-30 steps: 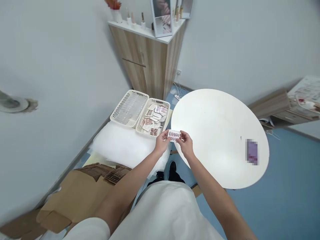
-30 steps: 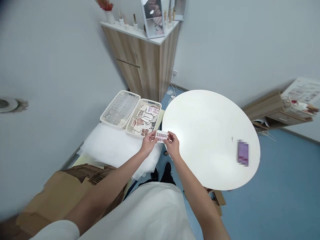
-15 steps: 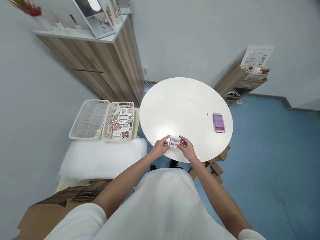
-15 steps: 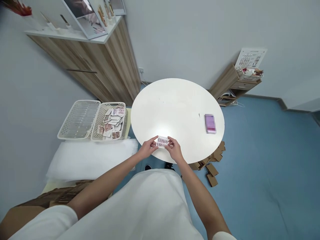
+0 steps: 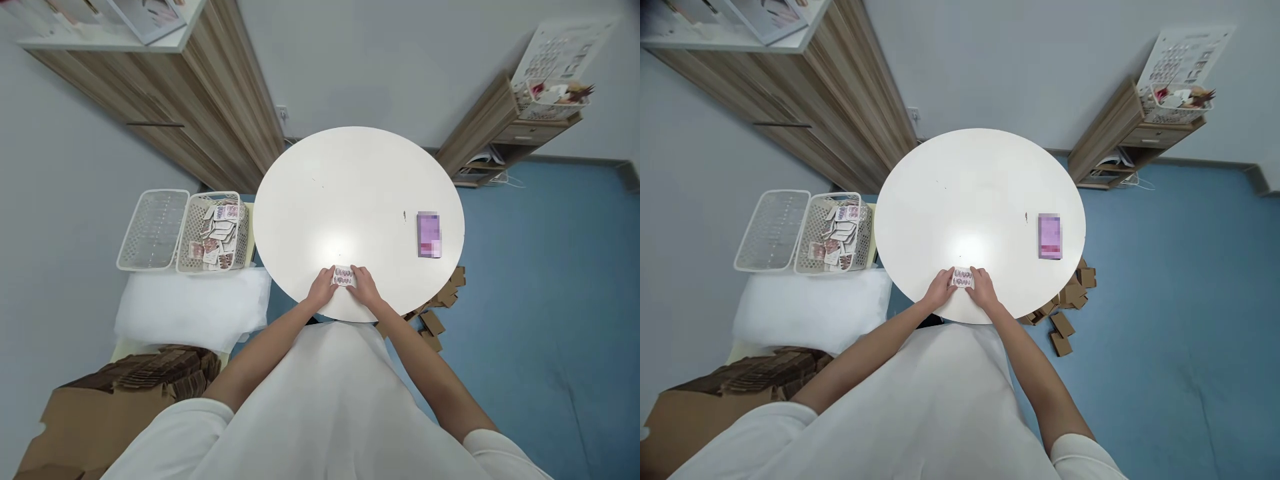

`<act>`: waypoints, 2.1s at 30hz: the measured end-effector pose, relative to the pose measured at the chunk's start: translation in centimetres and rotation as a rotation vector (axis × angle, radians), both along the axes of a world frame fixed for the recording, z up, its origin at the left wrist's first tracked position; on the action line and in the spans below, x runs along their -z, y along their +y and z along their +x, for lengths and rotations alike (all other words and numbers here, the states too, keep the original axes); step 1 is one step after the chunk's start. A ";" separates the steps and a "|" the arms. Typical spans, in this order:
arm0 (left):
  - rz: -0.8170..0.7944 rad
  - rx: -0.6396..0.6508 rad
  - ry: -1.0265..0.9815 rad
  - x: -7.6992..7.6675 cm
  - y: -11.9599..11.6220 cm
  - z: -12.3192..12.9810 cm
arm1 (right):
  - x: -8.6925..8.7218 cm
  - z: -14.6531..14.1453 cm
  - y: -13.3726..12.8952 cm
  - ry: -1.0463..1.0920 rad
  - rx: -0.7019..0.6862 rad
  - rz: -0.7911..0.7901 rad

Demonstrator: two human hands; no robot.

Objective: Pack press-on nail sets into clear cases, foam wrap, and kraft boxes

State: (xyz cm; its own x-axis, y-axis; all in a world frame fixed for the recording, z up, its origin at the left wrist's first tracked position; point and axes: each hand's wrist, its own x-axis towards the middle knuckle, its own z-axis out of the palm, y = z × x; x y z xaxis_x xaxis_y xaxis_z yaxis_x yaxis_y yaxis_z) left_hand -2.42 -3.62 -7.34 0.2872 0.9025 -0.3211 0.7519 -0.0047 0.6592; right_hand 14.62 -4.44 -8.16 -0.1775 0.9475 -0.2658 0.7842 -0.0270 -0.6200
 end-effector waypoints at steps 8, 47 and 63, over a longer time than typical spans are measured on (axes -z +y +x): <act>0.091 0.013 0.220 0.4 0.2 0.5 | 0.7 0.2 1.3 -0.080 -0.068 0.089; 0.298 0.095 0.427 -0.2 5.2 -15.9 | -0.9 -17.5 7.2 -0.299 -0.274 0.185; 0.300 0.041 0.420 0.2 5.7 -16.4 | -0.7 -18.0 8.8 -0.279 -0.353 0.171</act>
